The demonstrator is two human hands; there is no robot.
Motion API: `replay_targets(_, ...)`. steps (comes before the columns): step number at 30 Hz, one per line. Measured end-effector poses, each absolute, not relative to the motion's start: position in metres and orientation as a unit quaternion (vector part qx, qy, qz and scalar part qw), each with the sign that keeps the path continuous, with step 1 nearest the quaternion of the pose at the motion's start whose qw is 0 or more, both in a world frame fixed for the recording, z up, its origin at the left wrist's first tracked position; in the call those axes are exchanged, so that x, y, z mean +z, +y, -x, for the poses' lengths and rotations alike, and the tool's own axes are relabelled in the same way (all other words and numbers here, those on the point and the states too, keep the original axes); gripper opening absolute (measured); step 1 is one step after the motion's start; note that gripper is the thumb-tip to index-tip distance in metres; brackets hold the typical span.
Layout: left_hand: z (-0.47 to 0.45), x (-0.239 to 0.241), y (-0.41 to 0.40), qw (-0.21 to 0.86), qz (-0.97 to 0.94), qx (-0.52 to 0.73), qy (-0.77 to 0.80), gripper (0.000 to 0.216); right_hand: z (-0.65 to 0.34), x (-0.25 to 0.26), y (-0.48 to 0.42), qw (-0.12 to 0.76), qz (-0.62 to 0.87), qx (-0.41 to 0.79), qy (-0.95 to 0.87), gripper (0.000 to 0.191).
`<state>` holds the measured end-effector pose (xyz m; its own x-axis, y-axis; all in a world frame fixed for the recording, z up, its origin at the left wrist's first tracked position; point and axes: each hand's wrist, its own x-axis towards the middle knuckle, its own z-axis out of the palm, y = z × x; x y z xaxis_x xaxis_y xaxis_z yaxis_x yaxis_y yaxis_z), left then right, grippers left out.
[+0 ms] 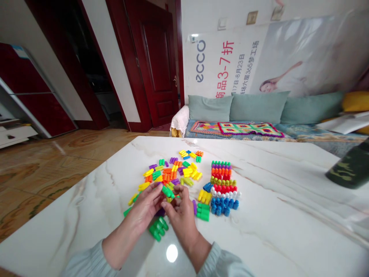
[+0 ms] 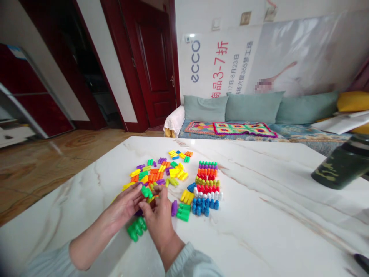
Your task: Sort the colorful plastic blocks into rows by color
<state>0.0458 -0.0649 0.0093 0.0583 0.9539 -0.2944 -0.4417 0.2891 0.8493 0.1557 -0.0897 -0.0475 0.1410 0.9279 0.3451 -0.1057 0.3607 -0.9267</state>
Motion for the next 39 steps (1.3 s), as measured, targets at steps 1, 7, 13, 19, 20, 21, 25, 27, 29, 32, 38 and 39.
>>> replay_targets(1, -0.047, 0.010, -0.067, 0.667, -0.284, 0.525, 0.446, 0.026, -0.156, -0.048, -0.089, 0.651, 0.396, 0.396, -0.513, 0.036)
replay_targets(7, -0.049, 0.009, -0.071, 0.666, -0.293, 0.511, 0.459, 0.033, -0.162, -0.046, -0.090, 0.640, 0.395, 0.365, -0.549, 0.013)
replay_targets(13, -0.038, -0.001, -0.067, 0.674, -0.317, 0.495, 0.448, 0.032, -0.169, -0.035, -0.099, 0.624, 0.424, 0.246, -0.608, 0.007)
replay_targets(19, -0.024, 0.009, -0.058, 0.621, -0.348, 0.517, 0.476, 0.040, -0.169, -0.031, -0.111, 0.587, 0.401, 0.170, -0.683, 0.006)
replay_targets(20, -0.023, 0.012, -0.057, 0.610, -0.371, 0.513, 0.475, 0.042, -0.169, -0.031, -0.112, 0.577, 0.390, 0.167, -0.698, 0.005)
replay_targets(21, -0.023, 0.015, -0.057, 0.600, -0.397, 0.507, 0.475, 0.044, -0.169, -0.031, -0.112, 0.566, 0.377, 0.165, -0.714, 0.004)
replay_targets(25, -0.024, 0.017, -0.054, 0.555, -0.487, 0.472, 0.482, 0.044, -0.171, -0.029, -0.113, 0.532, 0.342, 0.170, -0.755, 0.009)
replay_targets(27, -0.024, 0.014, -0.052, 0.542, -0.520, 0.447, 0.485, 0.044, -0.171, -0.028, -0.113, 0.528, 0.335, 0.184, -0.759, 0.010)
replay_targets(29, -0.024, 0.009, -0.049, 0.534, -0.542, 0.426, 0.490, 0.046, -0.172, -0.028, -0.113, 0.535, 0.340, 0.193, -0.749, 0.010)
replay_targets(32, -0.022, 0.006, -0.046, 0.531, -0.547, 0.418, 0.494, 0.052, -0.172, -0.030, -0.111, 0.552, 0.361, 0.203, -0.724, 0.012)
replay_targets(38, -0.013, 0.015, -0.048, 0.485, -0.610, 0.378, 0.499, 0.039, -0.173, -0.030, -0.113, 0.552, 0.352, 0.196, -0.730, 0.016)
replay_targets(39, -0.010, 0.017, -0.048, 0.466, -0.631, 0.365, 0.501, 0.035, -0.173, -0.029, -0.113, 0.548, 0.344, 0.192, -0.738, 0.017)
